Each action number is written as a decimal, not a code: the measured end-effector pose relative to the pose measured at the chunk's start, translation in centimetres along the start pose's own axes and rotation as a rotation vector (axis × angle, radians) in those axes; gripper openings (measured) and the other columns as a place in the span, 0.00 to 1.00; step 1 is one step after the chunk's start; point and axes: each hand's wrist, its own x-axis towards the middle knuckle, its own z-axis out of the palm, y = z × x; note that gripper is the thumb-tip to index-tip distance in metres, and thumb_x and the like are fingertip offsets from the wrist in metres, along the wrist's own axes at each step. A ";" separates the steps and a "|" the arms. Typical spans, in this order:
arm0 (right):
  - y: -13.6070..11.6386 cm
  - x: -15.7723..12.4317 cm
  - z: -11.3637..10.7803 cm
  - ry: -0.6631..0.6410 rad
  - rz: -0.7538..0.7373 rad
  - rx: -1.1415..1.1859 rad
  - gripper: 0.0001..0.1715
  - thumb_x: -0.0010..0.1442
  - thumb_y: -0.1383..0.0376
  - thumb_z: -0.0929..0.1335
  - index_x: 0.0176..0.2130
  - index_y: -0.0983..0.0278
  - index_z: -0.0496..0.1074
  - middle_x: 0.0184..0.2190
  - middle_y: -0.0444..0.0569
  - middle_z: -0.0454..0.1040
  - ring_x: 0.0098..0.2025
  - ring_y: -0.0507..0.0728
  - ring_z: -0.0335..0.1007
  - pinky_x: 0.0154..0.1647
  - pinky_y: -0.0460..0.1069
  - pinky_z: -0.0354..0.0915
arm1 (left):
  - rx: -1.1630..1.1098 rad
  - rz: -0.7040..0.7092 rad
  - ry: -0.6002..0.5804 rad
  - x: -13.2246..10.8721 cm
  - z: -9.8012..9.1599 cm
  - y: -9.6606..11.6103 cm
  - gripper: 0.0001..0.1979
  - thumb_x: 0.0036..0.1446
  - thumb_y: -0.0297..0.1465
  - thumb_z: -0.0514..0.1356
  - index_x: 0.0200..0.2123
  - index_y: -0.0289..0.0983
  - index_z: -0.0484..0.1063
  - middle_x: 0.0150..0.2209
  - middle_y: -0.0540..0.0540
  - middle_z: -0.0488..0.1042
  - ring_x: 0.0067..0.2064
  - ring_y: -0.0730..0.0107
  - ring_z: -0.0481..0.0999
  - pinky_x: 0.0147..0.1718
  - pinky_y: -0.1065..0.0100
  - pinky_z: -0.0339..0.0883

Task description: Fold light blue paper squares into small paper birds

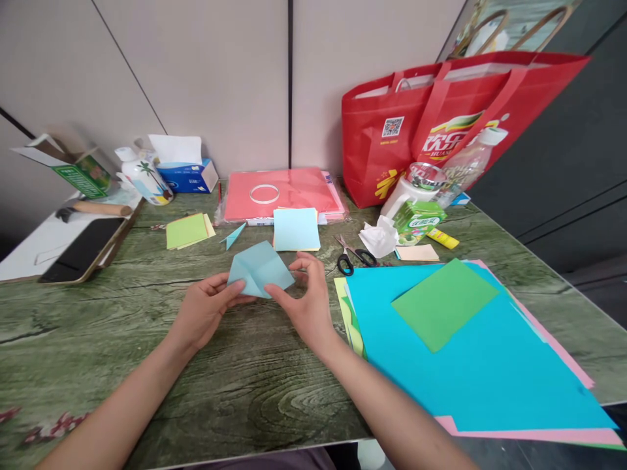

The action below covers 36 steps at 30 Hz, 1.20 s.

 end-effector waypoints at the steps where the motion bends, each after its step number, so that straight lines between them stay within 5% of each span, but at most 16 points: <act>1: 0.0 0.0 0.0 0.021 -0.025 0.010 0.23 0.47 0.60 0.74 0.38 0.60 0.60 0.54 0.55 0.63 0.56 0.61 0.60 0.52 0.58 0.63 | 0.036 0.003 0.003 0.0 0.0 0.0 0.15 0.41 0.35 0.70 0.34 0.33 0.78 0.33 0.44 0.80 0.34 0.64 0.77 0.38 0.62 0.74; 8: -0.5 -0.1 0.2 -0.064 0.037 0.086 0.37 0.50 0.61 0.73 0.54 0.59 0.54 0.50 0.55 0.70 0.50 0.60 0.69 0.50 0.58 0.65 | 0.218 0.003 -0.006 -0.2 0.3 -0.1 0.17 0.36 0.34 0.71 0.34 0.35 0.80 0.33 0.45 0.80 0.29 0.67 0.76 0.30 0.67 0.72; 14: -0.3 0.1 0.2 -0.076 0.207 0.123 0.38 0.44 0.60 0.75 0.51 0.61 0.59 0.30 0.45 0.73 0.35 0.58 0.73 0.33 0.52 0.69 | 0.155 -0.023 -0.002 -0.1 -0.1 -0.3 0.22 0.39 0.33 0.71 0.41 0.36 0.77 0.31 0.46 0.80 0.30 0.70 0.75 0.30 0.71 0.69; 19: -1.0 0.0 0.1 -0.089 0.234 0.036 0.28 0.46 0.59 0.73 0.46 0.62 0.66 0.31 0.47 0.74 0.31 0.57 0.71 0.26 0.49 0.67 | 0.032 -0.033 0.034 -0.1 0.0 -0.1 0.13 0.40 0.35 0.71 0.30 0.35 0.78 0.29 0.46 0.78 0.29 0.72 0.73 0.29 0.73 0.67; 23: -1.1 -0.2 0.2 -0.154 0.194 0.039 0.22 0.48 0.59 0.73 0.42 0.61 0.68 0.33 0.47 0.75 0.34 0.57 0.72 0.29 0.49 0.68 | 0.001 -0.062 0.019 -0.1 0.3 0.2 0.14 0.40 0.39 0.70 0.27 0.35 0.77 0.27 0.47 0.77 0.27 0.72 0.72 0.28 0.71 0.68; 30: -1.3 0.7 -0.8 -0.417 0.229 0.347 0.38 0.44 0.55 0.75 0.52 0.58 0.63 0.49 0.52 0.73 0.50 0.59 0.71 0.49 0.56 0.68 | 0.146 0.020 0.093 0.1 0.0 0.3 0.15 0.39 0.39 0.70 0.30 0.36 0.78 0.27 0.46 0.79 0.26 0.70 0.73 0.25 0.71 0.67; 36: -0.9 1.5 -1.6 -0.439 0.347 0.331 0.22 0.49 0.57 0.73 0.44 0.59 0.69 0.44 0.51 0.77 0.47 0.59 0.74 0.49 0.57 0.68 | 0.296 0.015 -0.036 0.0 -0.1 0.3 0.14 0.41 0.38 0.69 0.32 0.37 0.80 0.31 0.46 0.80 0.28 0.67 0.75 0.25 0.71 0.66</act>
